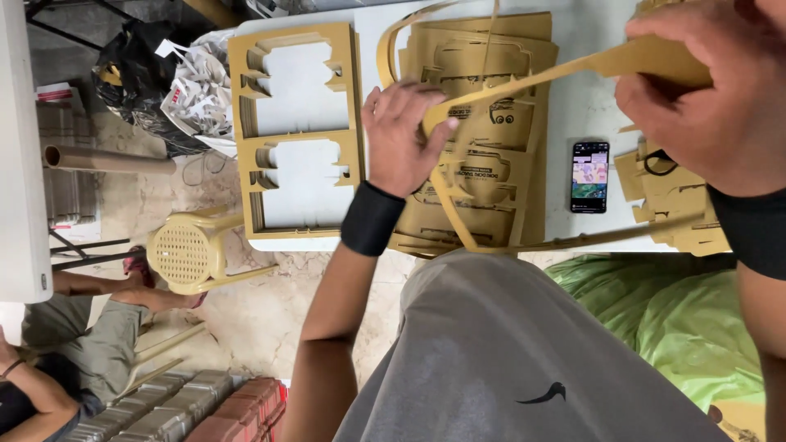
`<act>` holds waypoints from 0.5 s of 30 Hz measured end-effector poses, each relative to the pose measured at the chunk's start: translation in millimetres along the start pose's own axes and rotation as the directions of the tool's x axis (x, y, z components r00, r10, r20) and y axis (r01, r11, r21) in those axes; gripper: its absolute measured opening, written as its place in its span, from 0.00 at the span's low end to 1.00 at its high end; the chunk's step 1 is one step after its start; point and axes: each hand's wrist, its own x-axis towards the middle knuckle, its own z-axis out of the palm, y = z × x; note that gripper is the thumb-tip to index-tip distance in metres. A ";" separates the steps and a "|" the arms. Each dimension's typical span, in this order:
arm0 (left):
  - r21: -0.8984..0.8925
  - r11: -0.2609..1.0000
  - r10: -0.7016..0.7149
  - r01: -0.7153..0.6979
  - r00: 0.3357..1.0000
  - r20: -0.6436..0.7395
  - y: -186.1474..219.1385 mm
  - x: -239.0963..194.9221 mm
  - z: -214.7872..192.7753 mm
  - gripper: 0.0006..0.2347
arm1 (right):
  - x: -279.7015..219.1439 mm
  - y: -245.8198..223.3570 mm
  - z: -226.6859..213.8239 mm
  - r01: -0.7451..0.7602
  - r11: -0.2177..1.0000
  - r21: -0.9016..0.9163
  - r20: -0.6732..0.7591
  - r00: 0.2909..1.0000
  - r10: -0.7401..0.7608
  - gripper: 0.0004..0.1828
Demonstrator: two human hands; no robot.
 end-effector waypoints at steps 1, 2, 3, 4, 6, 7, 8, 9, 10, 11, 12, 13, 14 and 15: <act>-0.019 0.999 -0.043 0.041 0.997 -0.066 -1.7 -3.4 17.1 0.15 | 2.3 -2.0 -3.6 0.020 1.000 -0.005 0.027 0.999 -0.020 0.15; -0.042 0.996 -0.085 0.080 0.988 -0.131 -1.4 -6.1 33.1 0.16 | 4.6 -4.6 -9.7 0.039 0.999 -0.011 0.054 0.998 -0.038 0.17; -0.048 0.996 -0.084 0.078 0.988 -0.133 4.0 -9.5 42.4 0.16 | 10.5 -9.9 -14.7 0.038 0.999 -0.018 0.056 0.998 -0.037 0.17; -0.122 0.984 -0.146 0.128 0.978 -0.150 8.0 -13.1 53.1 0.21 | 16.1 -14.5 -17.8 0.080 0.997 -0.008 0.066 0.995 -0.079 0.15; -0.204 0.964 -0.207 0.173 0.965 -0.162 14.7 -19.0 69.1 0.27 | 18.2 -16.3 -21.5 0.120 0.993 -0.003 0.079 0.990 -0.120 0.12; -0.264 0.945 -0.235 0.190 0.961 -0.147 17.6 -21.3 74.3 0.29 | 14.5 -13.5 -22.6 0.127 0.990 -0.069 0.093 0.988 -0.120 0.14; -0.321 0.924 -0.261 0.209 0.957 -0.128 19.7 -25.5 79.2 0.33 | 9.8 -11.2 -22.2 0.132 0.983 -0.130 0.106 0.987 -0.118 0.15; -0.326 0.922 -0.261 0.209 0.957 -0.125 21.4 -31.9 77.0 0.33 | 4.5 -7.6 -22.9 0.129 0.983 -0.134 0.109 0.987 -0.115 0.15; -0.447 0.877 -0.235 0.174 0.968 -0.086 22.8 -36.4 74.6 0.39 | -0.2 -3.3 -24.0 0.116 0.985 -0.130 0.106 0.989 -0.102 0.16; -0.561 0.815 -0.204 0.141 0.978 -0.050 24.3 -40.8 72.3 0.46 | -4.9 1.2 -25.4 0.102 0.987 -0.127 0.103 0.991 -0.090 0.16; -0.565 0.813 -0.200 0.138 0.979 -0.049 24.9 -41.6 64.6 0.46 | -6.5 5.5 -30.2 0.099 0.986 -0.133 0.103 0.991 -0.085 0.16; -0.555 0.825 -0.204 0.108 0.972 -0.115 25.4 -42.4 57.0 0.36 | -8.2 9.8 -35.0 0.083 0.985 -0.154 0.148 0.987 -0.060 0.18; -0.545 0.835 -0.208 0.077 0.961 -0.182 26.5 -42.2 50.1 0.31 | -9.6 14.6 -40.9 0.070 0.982 -0.178 0.193 0.981 -0.035 0.19; -0.550 0.832 -0.203 0.071 0.962 -0.183 22.2 -38.0 44.3 0.31 | -18.0 26.8 -42.0 0.067 0.980 -0.186 0.192 0.981 -0.031 0.19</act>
